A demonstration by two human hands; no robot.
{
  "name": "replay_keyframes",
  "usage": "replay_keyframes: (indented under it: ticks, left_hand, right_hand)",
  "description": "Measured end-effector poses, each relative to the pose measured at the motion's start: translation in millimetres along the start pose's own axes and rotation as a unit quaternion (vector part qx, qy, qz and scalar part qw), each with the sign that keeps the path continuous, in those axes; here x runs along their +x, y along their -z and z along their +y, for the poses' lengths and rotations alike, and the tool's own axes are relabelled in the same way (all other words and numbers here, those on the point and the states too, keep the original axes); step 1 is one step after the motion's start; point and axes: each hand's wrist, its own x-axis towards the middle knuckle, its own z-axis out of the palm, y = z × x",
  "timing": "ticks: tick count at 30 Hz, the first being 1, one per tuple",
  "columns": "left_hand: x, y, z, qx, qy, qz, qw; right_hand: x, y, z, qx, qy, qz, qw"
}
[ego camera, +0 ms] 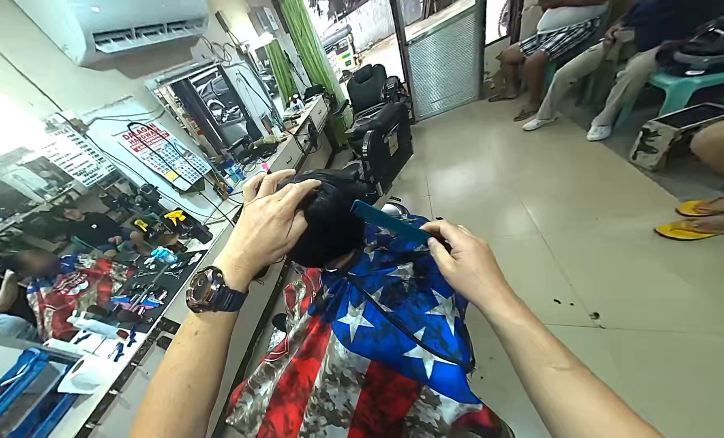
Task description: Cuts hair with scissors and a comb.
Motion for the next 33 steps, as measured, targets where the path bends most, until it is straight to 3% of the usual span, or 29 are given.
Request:
replay_keyframes:
  ticks: [9, 15, 17, 20, 22, 28, 33]
  left_hand:
    - [7, 3, -3, 0.09, -0.047, -0.087, 0.991]
    - [25, -18, 8, 0.097, -0.169, -0.126, 0.973]
    - [29, -24, 7, 0.091, -0.236, -0.131, 0.959]
    - [32, -29, 3, 0.081, -0.316, -0.135, 0.936]
    - [30, -32, 1, 0.069, -0.348, -0.129, 0.926]
    - [22, -33, 0, 0.088, -0.355, -0.142, 0.92]
    - [17, -27, 1, 0.104, -0.387, -0.123, 0.908]
  right_hand:
    - [3, -24, -3, -0.059, 0.066, 0.04, 0.995]
    - [-35, -28, 1, -0.105, 0.072, 0.003, 0.992]
    - [-56, -17, 2, -0.084, 0.029, -0.005, 0.996]
    - [-74, -13, -16, -0.008, -0.128, 0.03, 0.991]
    - [-69, -30, -35, 0.027, -0.178, 0.077, 0.981]
    - [-14, -103, -79, 0.066, -0.136, 0.141, 0.978]
    - [-4, -135, -88, 0.08, -0.102, 0.2, 0.971]
